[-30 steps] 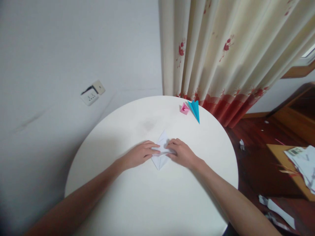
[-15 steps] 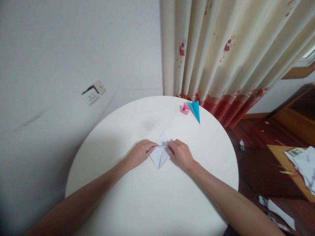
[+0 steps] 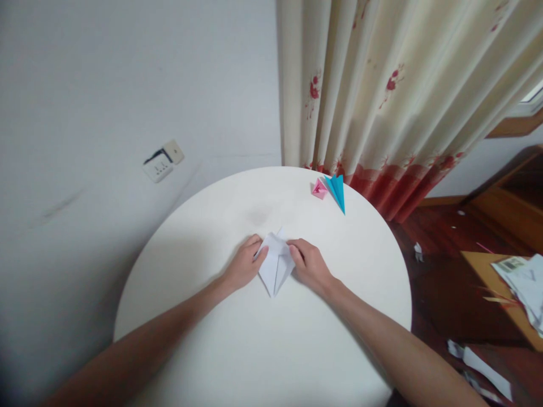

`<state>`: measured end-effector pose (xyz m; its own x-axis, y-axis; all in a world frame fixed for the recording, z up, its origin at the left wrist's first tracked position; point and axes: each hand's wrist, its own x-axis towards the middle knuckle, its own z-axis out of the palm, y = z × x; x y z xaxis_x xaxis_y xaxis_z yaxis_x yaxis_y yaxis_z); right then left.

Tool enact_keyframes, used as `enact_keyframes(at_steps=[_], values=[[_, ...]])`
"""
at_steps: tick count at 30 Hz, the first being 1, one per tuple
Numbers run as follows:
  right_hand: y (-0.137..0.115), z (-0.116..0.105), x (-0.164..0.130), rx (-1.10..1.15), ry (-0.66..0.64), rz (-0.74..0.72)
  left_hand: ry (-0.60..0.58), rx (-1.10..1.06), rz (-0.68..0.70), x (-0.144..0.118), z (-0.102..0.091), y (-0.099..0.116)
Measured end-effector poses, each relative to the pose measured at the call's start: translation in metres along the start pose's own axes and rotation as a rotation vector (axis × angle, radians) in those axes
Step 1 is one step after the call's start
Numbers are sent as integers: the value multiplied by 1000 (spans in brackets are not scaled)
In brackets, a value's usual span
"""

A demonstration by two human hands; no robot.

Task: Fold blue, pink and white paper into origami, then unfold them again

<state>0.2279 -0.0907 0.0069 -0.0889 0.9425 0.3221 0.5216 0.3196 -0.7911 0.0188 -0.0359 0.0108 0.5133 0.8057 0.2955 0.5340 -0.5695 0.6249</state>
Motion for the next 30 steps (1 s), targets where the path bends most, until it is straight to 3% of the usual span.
enact_keyframes(at_steps=[10, 19, 25, 30], values=[[5, 4, 1, 90, -87, 1, 130, -240, -150, -1, 7, 0], [5, 5, 0, 15, -112, -30, 164, -309, -111, -3, 9, 5], [8, 7, 1, -77, -94, -40, 60, -314, -110, -3, 4, 8], [3, 9, 0, -89, -128, -95, 110, -325, 4, 1, -2, 14]])
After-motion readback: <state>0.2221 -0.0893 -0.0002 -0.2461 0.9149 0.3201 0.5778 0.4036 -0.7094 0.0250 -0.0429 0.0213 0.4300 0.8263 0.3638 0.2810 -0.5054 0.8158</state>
